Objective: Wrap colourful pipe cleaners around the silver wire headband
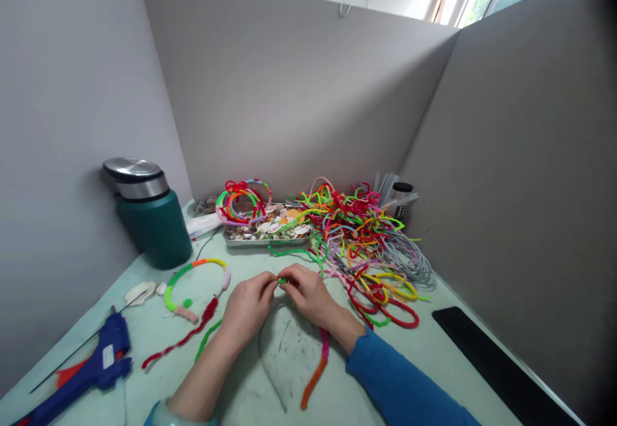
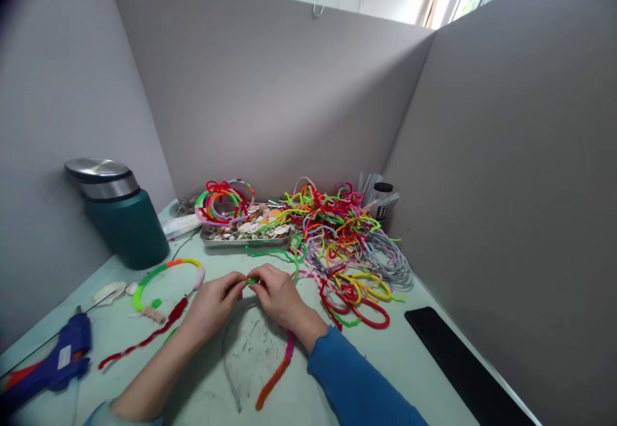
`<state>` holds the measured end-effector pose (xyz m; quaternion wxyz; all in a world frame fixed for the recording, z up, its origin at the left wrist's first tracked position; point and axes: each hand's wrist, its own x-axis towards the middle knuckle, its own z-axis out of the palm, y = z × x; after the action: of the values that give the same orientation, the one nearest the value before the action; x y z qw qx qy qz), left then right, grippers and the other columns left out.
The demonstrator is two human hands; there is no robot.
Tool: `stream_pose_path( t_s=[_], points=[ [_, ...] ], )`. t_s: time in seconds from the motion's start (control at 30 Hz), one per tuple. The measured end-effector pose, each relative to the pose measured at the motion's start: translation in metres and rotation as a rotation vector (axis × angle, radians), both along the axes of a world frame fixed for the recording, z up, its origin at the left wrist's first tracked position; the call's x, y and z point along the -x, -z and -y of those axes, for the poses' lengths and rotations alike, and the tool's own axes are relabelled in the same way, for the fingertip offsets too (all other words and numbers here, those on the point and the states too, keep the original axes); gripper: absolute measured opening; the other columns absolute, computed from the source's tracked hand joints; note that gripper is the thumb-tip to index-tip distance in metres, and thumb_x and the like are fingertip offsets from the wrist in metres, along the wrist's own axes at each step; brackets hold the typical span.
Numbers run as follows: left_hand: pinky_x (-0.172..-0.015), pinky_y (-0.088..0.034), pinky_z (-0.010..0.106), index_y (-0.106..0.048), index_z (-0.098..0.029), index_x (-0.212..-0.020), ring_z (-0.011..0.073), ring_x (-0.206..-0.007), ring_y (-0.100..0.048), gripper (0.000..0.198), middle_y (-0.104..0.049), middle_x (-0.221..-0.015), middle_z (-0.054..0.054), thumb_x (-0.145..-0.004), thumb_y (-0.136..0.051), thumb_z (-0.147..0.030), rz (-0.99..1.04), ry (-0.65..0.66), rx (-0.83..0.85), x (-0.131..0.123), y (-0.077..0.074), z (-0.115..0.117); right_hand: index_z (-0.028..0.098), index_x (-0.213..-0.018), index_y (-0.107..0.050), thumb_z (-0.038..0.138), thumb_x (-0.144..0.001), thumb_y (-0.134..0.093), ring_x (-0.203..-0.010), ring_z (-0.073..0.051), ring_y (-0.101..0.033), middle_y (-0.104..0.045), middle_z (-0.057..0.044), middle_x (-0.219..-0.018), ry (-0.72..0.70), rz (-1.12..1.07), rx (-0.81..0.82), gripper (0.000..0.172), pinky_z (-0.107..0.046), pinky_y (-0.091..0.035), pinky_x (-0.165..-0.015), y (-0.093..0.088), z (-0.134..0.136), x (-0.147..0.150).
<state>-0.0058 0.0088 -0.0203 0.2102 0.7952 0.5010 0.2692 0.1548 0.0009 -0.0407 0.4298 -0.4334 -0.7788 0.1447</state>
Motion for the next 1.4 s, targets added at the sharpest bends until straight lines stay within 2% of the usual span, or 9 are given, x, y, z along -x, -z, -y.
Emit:
stream_pose_path(
  t_s=[0.13, 0.27, 0.47, 0.6, 0.77, 1.03, 1.2, 1.3, 1.4],
  points=[
    [-0.056, -0.032, 0.02, -0.062, -0.02, -0.084, 0.0119, -0.057, -0.051, 0.024, -0.061, -0.064, 0.0, -0.082, -0.04, -0.03, 0.053, -0.039, 0.029, 0.0024, -0.0005, -0.003, 0.018, -0.099, -0.057, 0.013, -0.081, -0.049, -0.08, -0.015, -0.055, -0.06, -0.005, -0.089, -0.037, -0.061, 0.049, 0.02, -0.026, -0.043, -0.072, -0.0039, 0.0009, -0.0006],
    [-0.055, -0.033, 0.02, -0.063, -0.02, -0.087, 0.0119, -0.055, -0.05, 0.025, -0.061, -0.062, -0.001, -0.081, -0.042, -0.032, 0.111, -0.02, 0.069, 0.0032, -0.0018, -0.0024, 0.017, -0.091, -0.059, 0.015, -0.083, -0.049, -0.079, -0.014, -0.055, -0.061, -0.004, -0.084, -0.006, -0.084, 0.062, 0.013, -0.025, -0.042, -0.07, -0.0032, -0.0005, -0.0008],
    [-0.053, -0.032, 0.021, -0.065, -0.02, -0.08, 0.0119, -0.053, -0.048, 0.028, -0.061, -0.06, -0.002, -0.078, -0.045, -0.04, 0.164, -0.061, 0.11, 0.0037, -0.0002, -0.0021, 0.017, -0.091, -0.056, 0.018, -0.081, -0.054, -0.071, -0.014, -0.053, -0.059, -0.004, -0.082, 0.06, 0.002, -0.016, 0.011, -0.025, -0.041, -0.066, -0.0023, 0.0011, 0.0004],
    [-0.055, -0.033, 0.021, -0.066, -0.019, -0.079, 0.013, -0.057, -0.051, 0.03, -0.065, -0.067, -0.001, -0.078, -0.044, -0.039, 0.202, -0.008, 0.123, 0.0025, 0.0001, -0.0026, 0.017, -0.088, -0.057, 0.02, -0.082, -0.053, -0.074, -0.015, -0.053, -0.059, -0.005, -0.08, 0.055, 0.086, -0.046, 0.008, -0.026, -0.04, -0.067, -0.0017, 0.002, 0.0007],
    [-0.056, -0.035, 0.021, -0.068, -0.019, -0.08, 0.0137, -0.059, -0.052, 0.031, -0.067, -0.069, 0.0, -0.077, -0.045, -0.04, 0.22, 0.002, 0.134, 0.0014, -0.0012, -0.0026, 0.017, -0.087, -0.058, 0.017, -0.084, -0.048, -0.076, -0.015, -0.055, -0.06, -0.005, -0.081, 0.041, 0.041, -0.021, 0.011, -0.025, -0.04, -0.068, -0.0003, 0.0015, 0.0013],
    [-0.054, -0.035, 0.022, -0.069, -0.019, -0.081, 0.0139, -0.058, -0.053, 0.031, -0.067, -0.067, 0.0, -0.075, -0.046, -0.039, 0.169, -0.042, 0.167, 0.0015, -0.0073, -0.0007, 0.017, -0.079, -0.061, 0.016, -0.082, -0.048, -0.067, -0.011, -0.054, -0.061, -0.001, -0.072, -0.002, -0.139, 0.126, 0.013, -0.021, -0.039, -0.063, -0.0046, 0.0013, 0.001],
    [-0.056, -0.036, 0.022, -0.07, -0.02, -0.081, 0.0135, -0.057, -0.054, 0.028, -0.069, -0.069, -0.001, -0.075, -0.047, -0.036, 0.152, -0.058, 0.116, 0.0011, -0.0075, -0.0004, 0.016, -0.069, -0.058, 0.015, -0.079, -0.048, -0.06, -0.01, -0.051, -0.058, 0.001, -0.064, 0.063, -0.159, 0.183, 0.015, -0.02, -0.037, -0.058, -0.0077, 0.0008, 0.001],
    [-0.056, -0.037, 0.022, -0.07, -0.02, -0.081, 0.0135, -0.057, -0.054, 0.028, -0.069, -0.069, 0.0, -0.075, -0.047, -0.036, 0.164, -0.078, 0.075, 0.003, -0.0074, -0.0024, 0.016, -0.064, -0.057, 0.014, -0.077, -0.047, -0.054, -0.009, -0.048, -0.054, 0.003, -0.056, 0.097, -0.201, 0.269, 0.016, -0.019, -0.034, -0.052, -0.0074, -0.0025, -0.0015],
    [-0.057, -0.039, 0.023, -0.07, -0.019, -0.082, 0.0141, -0.056, -0.054, 0.03, -0.068, -0.067, 0.0, -0.075, -0.047, -0.038, 0.19, -0.102, 0.055, 0.0057, -0.0077, -0.0045, 0.016, -0.061, -0.056, 0.014, -0.074, -0.045, -0.047, -0.008, -0.043, -0.048, 0.004, -0.05, 0.085, -0.282, 0.425, 0.016, -0.018, -0.031, -0.045, -0.0059, -0.0079, -0.0056]
  ],
)
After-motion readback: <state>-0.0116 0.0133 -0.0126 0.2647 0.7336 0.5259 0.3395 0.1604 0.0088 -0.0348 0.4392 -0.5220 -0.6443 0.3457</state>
